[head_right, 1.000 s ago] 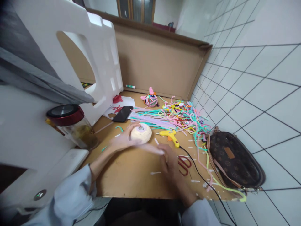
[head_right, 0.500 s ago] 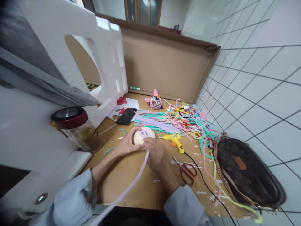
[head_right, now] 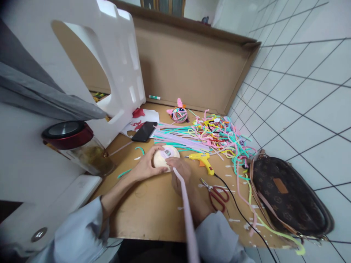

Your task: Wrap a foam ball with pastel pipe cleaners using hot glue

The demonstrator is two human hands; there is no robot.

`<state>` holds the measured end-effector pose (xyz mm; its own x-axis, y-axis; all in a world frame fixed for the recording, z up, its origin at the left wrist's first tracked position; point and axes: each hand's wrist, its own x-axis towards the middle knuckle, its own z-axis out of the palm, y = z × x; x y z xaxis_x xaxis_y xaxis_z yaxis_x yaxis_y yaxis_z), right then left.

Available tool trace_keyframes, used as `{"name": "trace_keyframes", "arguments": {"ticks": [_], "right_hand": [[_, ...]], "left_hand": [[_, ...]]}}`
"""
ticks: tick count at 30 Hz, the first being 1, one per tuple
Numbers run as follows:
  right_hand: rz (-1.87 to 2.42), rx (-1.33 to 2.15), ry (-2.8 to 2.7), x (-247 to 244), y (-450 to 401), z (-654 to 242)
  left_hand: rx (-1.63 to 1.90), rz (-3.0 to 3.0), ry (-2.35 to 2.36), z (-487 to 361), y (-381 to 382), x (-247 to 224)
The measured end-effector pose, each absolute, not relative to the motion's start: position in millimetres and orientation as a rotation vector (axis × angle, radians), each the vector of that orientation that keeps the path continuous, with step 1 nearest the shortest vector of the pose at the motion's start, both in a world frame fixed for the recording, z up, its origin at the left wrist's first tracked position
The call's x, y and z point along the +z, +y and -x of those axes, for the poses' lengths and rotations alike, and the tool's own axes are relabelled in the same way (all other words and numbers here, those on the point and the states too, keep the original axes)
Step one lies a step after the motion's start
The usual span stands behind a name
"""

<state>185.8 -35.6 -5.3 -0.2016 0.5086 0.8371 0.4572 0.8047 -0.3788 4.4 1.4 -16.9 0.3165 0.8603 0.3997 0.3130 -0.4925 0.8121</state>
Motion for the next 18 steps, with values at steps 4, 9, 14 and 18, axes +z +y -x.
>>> {"name": "trace_keyframes", "arguments": {"ticks": [4, 9, 14, 18], "right_hand": [[0.643, 0.0, -1.79, -10, -31, -185], [0.786, 0.113, -1.911, -12, -33, -189], [0.864, 0.135, -1.941, -19, -30, -187], [0.897, 0.133, -1.943, -22, -27, -186]], "left_hand": [[1.156, -1.996, 1.027, -4, 2, -18], [1.185, -2.062, 1.006, -5, 3, -19], [1.217, -2.093, 0.997, -5, 3, -19], [1.228, -2.114, 0.982, -4, 2, -19]]}}
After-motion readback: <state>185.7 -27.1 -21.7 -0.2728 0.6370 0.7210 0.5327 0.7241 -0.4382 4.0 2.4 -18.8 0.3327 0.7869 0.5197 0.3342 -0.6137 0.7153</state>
